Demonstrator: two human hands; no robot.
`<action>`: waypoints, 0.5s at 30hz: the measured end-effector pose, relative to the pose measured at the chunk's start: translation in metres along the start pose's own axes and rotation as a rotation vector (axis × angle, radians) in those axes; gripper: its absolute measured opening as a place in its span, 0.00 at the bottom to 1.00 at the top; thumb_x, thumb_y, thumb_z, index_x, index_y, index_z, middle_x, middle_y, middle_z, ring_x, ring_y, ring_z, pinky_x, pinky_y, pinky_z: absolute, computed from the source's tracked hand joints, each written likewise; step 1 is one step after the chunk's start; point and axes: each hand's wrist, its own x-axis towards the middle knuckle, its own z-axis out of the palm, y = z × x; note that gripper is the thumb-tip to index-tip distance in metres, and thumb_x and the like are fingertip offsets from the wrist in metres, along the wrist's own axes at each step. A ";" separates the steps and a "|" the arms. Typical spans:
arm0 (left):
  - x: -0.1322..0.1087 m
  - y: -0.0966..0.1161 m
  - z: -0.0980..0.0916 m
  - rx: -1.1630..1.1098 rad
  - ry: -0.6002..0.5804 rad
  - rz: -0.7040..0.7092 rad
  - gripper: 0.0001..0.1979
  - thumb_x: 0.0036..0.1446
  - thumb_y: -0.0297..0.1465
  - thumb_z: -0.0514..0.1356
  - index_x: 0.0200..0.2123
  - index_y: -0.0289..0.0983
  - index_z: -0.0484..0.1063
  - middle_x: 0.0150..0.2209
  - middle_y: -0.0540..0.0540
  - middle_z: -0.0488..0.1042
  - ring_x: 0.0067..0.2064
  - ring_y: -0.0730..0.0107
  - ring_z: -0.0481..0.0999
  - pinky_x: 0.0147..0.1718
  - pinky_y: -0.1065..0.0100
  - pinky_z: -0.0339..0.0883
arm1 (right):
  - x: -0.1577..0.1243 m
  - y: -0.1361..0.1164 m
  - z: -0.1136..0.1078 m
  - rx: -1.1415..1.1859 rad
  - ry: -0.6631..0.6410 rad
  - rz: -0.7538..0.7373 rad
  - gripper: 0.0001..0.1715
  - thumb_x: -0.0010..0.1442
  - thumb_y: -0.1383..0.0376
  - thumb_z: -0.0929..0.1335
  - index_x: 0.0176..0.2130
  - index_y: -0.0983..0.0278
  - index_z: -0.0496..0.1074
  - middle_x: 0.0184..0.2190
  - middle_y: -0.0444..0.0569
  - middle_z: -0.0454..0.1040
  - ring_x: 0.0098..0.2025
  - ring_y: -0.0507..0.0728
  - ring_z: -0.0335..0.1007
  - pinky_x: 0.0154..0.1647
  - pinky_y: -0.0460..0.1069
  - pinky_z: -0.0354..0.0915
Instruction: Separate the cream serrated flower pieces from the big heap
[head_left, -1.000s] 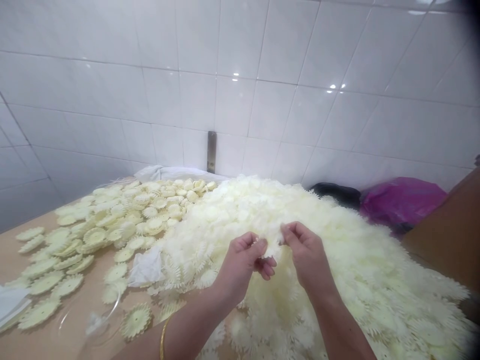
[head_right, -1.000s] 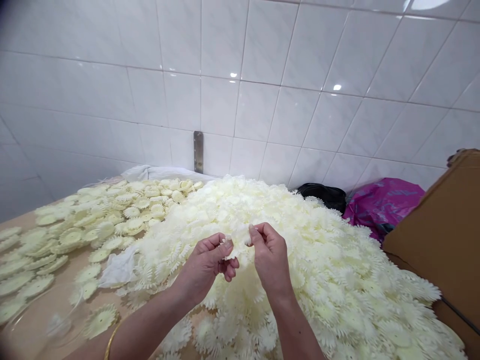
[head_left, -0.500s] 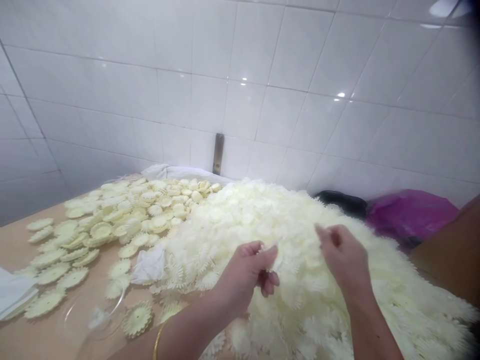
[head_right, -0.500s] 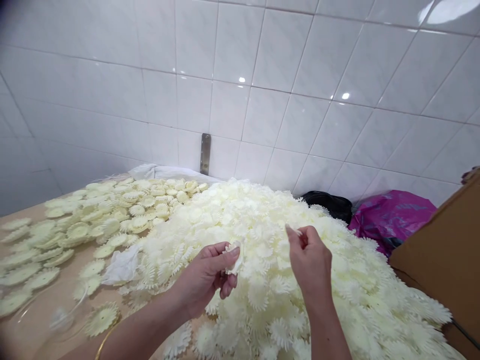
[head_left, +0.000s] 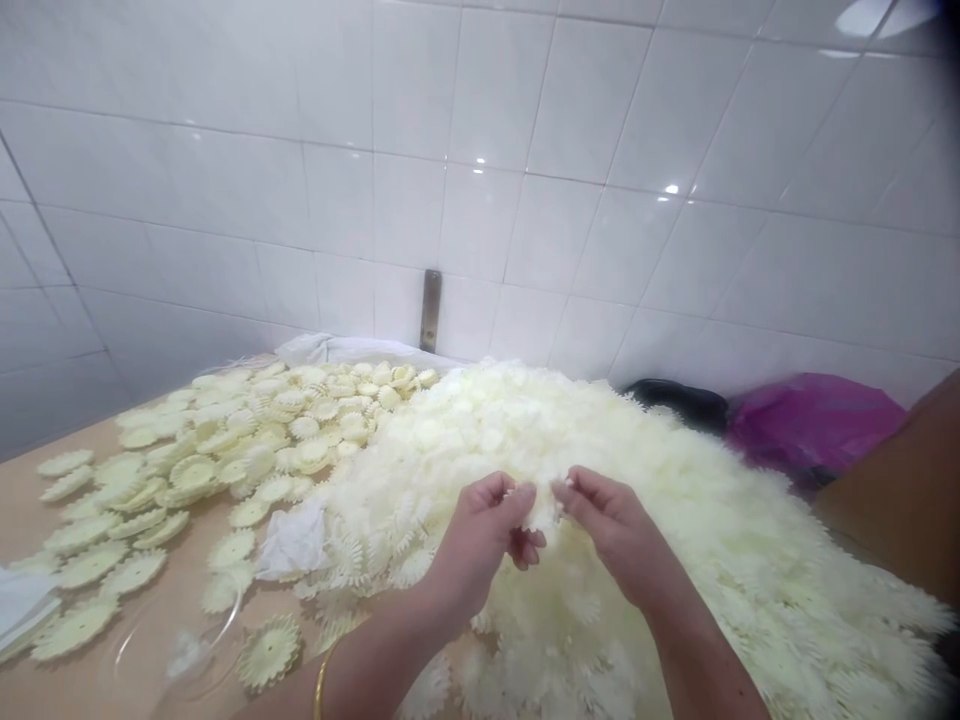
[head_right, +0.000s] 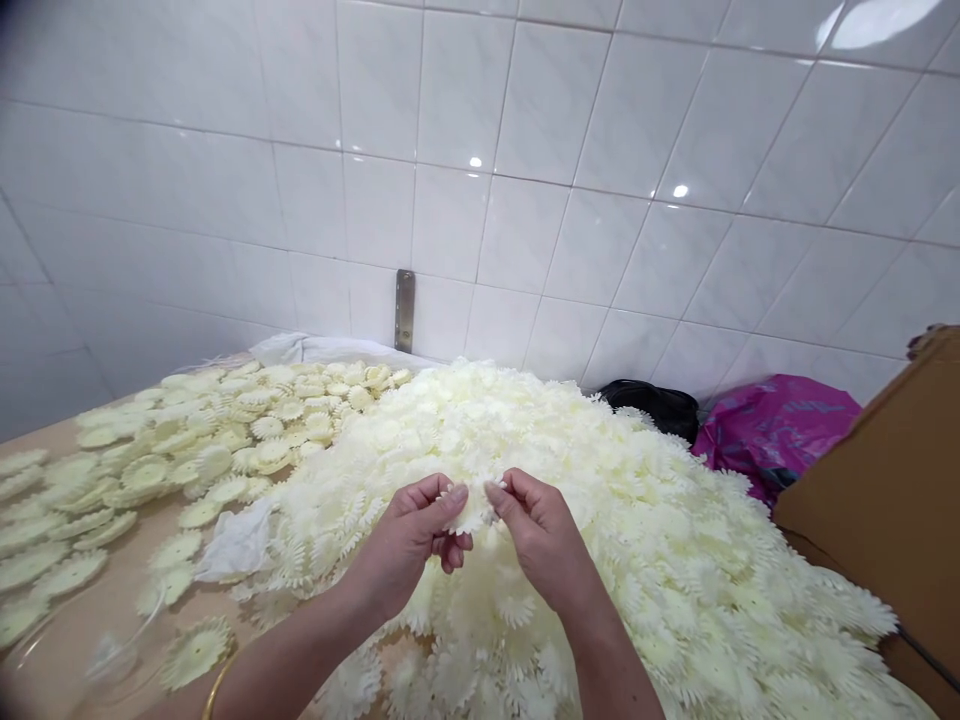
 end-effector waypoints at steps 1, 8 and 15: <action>0.001 0.001 -0.001 -0.025 -0.006 -0.016 0.17 0.46 0.42 0.60 0.23 0.36 0.59 0.17 0.53 0.64 0.19 0.76 0.67 0.17 0.75 0.56 | 0.000 0.001 -0.002 0.024 0.001 0.010 0.20 0.56 0.54 0.61 0.21 0.63 0.55 0.19 0.40 0.52 0.23 0.49 0.50 0.25 0.44 0.53; 0.001 0.004 -0.001 0.022 0.062 0.030 0.16 0.46 0.41 0.60 0.21 0.36 0.58 0.17 0.53 0.65 0.18 0.77 0.66 0.17 0.75 0.56 | -0.002 -0.004 0.000 0.021 -0.055 -0.011 0.20 0.58 0.53 0.59 0.23 0.64 0.59 0.22 0.42 0.59 0.26 0.50 0.56 0.29 0.45 0.56; -0.003 0.005 0.003 0.135 0.048 0.084 0.15 0.47 0.39 0.60 0.22 0.36 0.59 0.15 0.54 0.63 0.17 0.77 0.65 0.18 0.75 0.57 | -0.003 -0.005 0.001 -0.105 0.088 -0.032 0.18 0.55 0.55 0.63 0.22 0.64 0.60 0.20 0.41 0.59 0.24 0.50 0.55 0.25 0.44 0.54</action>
